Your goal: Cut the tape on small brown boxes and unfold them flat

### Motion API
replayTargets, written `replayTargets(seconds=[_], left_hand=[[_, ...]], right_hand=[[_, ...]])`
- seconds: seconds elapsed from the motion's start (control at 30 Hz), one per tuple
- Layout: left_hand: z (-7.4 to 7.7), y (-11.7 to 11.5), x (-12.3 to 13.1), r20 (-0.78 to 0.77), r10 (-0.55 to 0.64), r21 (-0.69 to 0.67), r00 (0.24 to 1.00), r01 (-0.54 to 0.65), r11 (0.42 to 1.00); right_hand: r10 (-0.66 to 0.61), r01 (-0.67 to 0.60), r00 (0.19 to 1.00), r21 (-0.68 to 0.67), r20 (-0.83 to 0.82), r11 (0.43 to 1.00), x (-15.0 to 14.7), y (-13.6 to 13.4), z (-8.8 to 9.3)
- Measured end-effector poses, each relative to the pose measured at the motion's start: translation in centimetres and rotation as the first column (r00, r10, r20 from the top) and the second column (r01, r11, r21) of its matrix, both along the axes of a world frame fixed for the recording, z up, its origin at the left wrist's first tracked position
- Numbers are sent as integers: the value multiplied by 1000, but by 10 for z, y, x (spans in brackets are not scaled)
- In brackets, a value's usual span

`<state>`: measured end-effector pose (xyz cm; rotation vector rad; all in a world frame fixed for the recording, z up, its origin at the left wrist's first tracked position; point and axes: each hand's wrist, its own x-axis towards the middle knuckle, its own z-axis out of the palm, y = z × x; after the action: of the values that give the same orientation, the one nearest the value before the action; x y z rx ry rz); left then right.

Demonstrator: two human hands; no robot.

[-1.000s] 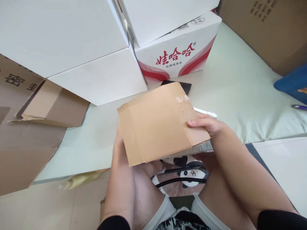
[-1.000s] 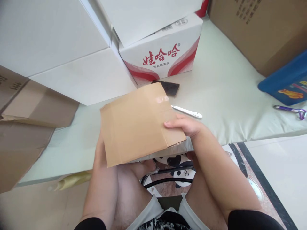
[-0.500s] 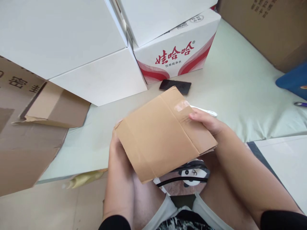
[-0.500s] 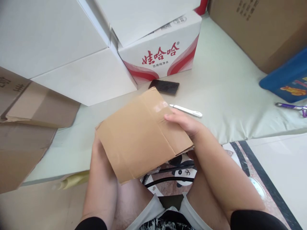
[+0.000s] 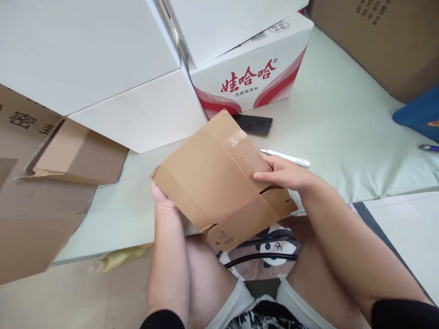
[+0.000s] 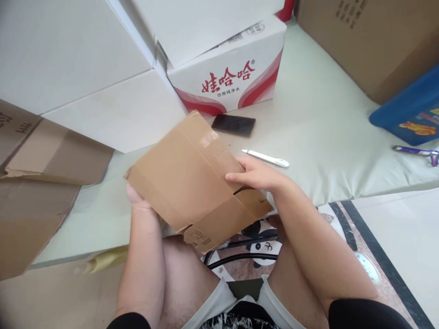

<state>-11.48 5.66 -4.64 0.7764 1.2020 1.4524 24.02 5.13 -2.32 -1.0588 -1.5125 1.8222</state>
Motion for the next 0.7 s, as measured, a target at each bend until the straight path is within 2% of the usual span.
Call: replayTargets(seconds=[0.03, 0.1, 0.17, 0.23, 0.33, 0.47, 0.53, 0.57, 0.63, 0.7], left_hand=[[2, 0, 0, 42, 23, 2, 999, -23, 1000], [5, -3, 3, 102, 25, 45, 994, -30, 999], [7, -6, 9, 145, -53, 47, 988, 46, 998], [6, -8, 15, 149, -148, -29, 978, 154, 988], [0, -5, 19, 158, -164, -120, 974, 183, 976], [-1, 5, 20, 272, 19, 22, 962, -26, 999], [-1, 6, 24, 301, 84, 78, 950, -113, 991], [-2, 6, 28, 303, 94, 82, 948, -124, 989], [-3, 2, 39, 291, 71, 48, 954, -89, 995], [-4, -1, 50, 274, 30, -13, 961, -27, 1000]], right_hand=[[-6, 5, 1000, -34, -28, 999, -1, -1, 1], [-134, 128, 989, -91, -67, 988, -3, -1, 1], [-298, 289, 952, -114, -68, 950, -7, 0, 0], [-373, 365, 926, -122, -51, 923, -8, 0, 0], [-345, 328, 933, -159, -101, 931, -2, -2, 4], [-212, 166, 904, -152, -371, 974, 10, -11, 9], [-112, 75, 908, -108, -405, 991, 8, -16, 5], [-102, 70, 921, -97, -377, 993, 4, -19, 2], [-214, 193, 939, -100, -269, 976, -9, -22, -6], [-393, 379, 898, -103, -200, 919, -19, -25, -12]])
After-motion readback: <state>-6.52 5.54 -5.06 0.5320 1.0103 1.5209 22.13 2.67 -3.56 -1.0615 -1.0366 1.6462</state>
